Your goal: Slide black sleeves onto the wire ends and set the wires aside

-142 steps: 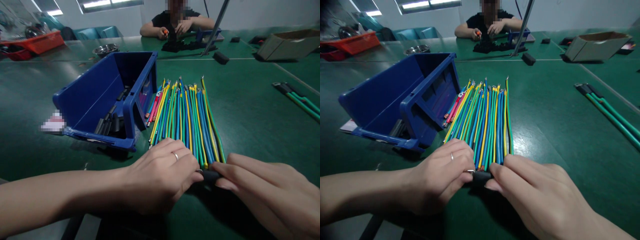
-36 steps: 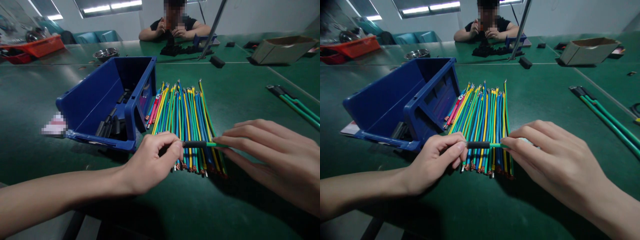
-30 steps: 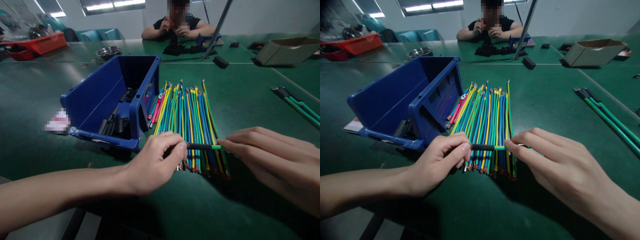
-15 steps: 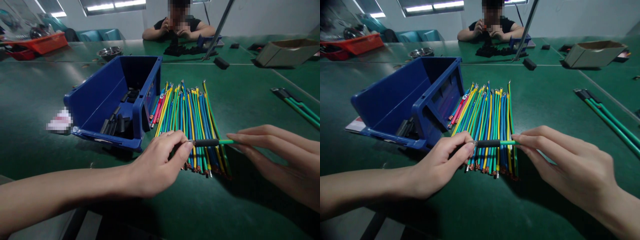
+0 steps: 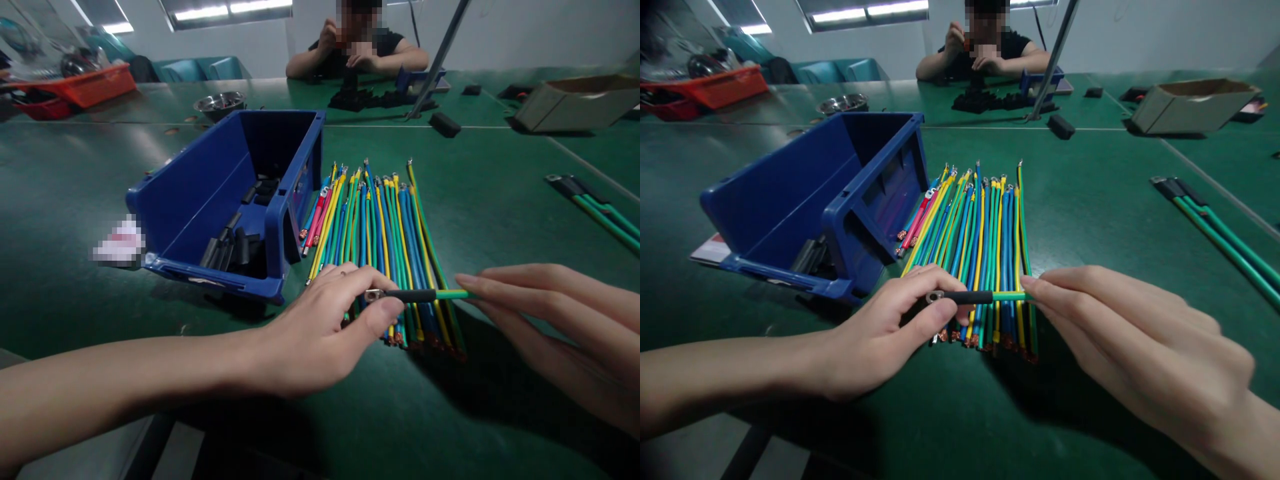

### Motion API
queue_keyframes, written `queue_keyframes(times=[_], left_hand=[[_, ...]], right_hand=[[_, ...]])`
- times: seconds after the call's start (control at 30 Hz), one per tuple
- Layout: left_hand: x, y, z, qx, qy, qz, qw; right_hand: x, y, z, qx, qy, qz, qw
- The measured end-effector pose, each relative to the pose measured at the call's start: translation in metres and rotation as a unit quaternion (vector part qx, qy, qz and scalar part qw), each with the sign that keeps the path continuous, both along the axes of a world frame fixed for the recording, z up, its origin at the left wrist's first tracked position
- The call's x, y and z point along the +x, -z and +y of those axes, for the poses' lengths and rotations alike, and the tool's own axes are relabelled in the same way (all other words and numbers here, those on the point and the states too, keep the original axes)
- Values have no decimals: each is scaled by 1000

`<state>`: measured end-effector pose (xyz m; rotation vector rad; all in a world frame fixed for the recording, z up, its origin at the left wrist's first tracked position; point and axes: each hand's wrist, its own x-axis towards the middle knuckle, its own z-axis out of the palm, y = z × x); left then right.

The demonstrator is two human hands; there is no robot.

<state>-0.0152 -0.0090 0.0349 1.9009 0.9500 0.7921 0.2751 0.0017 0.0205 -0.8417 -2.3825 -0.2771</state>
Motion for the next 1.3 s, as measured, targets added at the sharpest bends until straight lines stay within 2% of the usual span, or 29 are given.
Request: queue_keyframes(times=[0.13, 0.4, 0.6, 0.9, 1.1, 1.3], left_hand=[[3, 0, 2, -51, -1, -34, 998], [4, -1, 0, -105, -39, -86, 990], [2, -1, -3, -88, -48, -70, 993], [3, 0, 0, -81, -54, -76, 992], [3, -1, -1, -86, -56, -83, 991], [2, 0, -3, -63, -51, -88, 993]], right_hand=[[-1, 1, -4, 0, 7, 5, 1000], [-12, -18, 11, 38, -29, -28, 998], [-10, -22, 22, 35, -48, -16, 998], [-13, -23, 17, 34, -43, 14, 998], [-9, -21, 20, 1, -44, 1, 999], [-3, -22, 20, -9, -18, 2, 1000]])
